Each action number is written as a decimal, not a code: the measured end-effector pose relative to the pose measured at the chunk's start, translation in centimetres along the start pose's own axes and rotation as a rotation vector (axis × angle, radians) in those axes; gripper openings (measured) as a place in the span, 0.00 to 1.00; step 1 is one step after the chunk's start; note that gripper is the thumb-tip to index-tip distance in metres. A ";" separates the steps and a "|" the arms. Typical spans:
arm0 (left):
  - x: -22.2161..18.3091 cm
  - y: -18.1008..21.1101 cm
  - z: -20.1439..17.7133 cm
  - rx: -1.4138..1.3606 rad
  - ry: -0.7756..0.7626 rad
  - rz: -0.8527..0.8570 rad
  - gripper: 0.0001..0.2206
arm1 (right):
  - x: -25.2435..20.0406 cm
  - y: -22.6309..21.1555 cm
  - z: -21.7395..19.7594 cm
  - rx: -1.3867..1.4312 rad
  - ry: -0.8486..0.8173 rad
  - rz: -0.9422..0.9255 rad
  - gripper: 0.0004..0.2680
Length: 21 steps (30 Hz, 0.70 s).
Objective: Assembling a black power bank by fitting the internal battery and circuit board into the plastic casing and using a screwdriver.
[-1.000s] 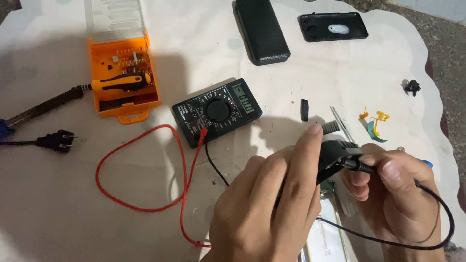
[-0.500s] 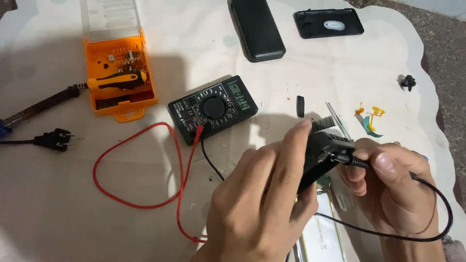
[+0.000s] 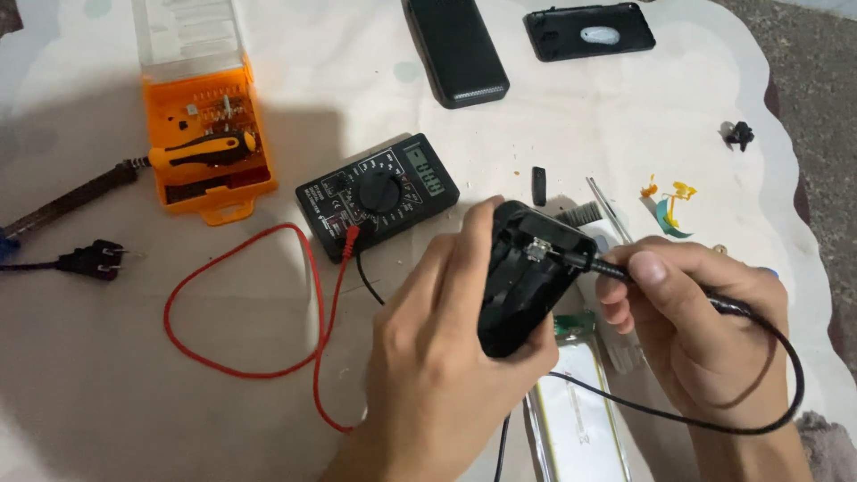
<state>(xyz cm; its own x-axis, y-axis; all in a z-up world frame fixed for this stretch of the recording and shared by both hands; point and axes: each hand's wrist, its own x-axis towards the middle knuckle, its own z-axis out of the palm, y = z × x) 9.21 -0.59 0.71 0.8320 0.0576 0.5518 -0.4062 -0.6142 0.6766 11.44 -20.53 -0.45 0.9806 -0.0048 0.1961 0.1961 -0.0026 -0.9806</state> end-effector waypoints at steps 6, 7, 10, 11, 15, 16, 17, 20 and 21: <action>0.2 -0.9 1.0 0.008 0.052 -0.032 0.30 | 0.4 -1.0 0.9 -0.015 0.096 0.070 0.06; 0.5 -1.2 0.8 -0.006 0.038 -0.028 0.30 | 0.4 -1.5 0.7 -0.023 0.115 0.074 0.06; 2.0 -1.2 0.0 0.082 0.067 -0.346 0.39 | 0.6 -3.1 -0.5 -0.335 0.117 -0.166 0.08; 3.0 -0.8 -0.8 -0.065 0.006 -0.565 0.37 | 0.7 -3.3 -1.0 -0.526 0.134 -0.216 0.05; 3.5 -1.6 -1.1 -0.349 -0.031 -0.663 0.24 | 2.1 -1.3 -2.3 -0.699 0.019 -0.084 0.12; 3.5 -1.6 -1.0 -0.350 -0.035 -0.655 0.24 | 2.1 -1.2 -3.0 -0.698 0.027 -0.087 0.12; 3.6 -1.7 -1.0 -0.421 -0.032 -0.701 0.22 | 2.1 -1.0 -3.7 -0.722 -0.026 -0.130 0.17; 3.5 -1.8 -0.9 -0.503 -0.041 -0.784 0.20 | 2.4 0.6 -6.4 -0.850 -0.057 -0.183 0.18; 3.6 -1.8 -1.0 -0.507 -0.058 -0.818 0.22 | 2.6 1.5 -7.2 -0.947 -0.028 -0.189 0.15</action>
<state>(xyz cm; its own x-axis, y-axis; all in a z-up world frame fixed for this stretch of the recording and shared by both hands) 12.57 1.53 1.97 0.9420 0.2697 -0.1996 0.2039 0.0124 0.9789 14.23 -27.73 -1.38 0.9355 0.1018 0.3384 0.2768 -0.8064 -0.5226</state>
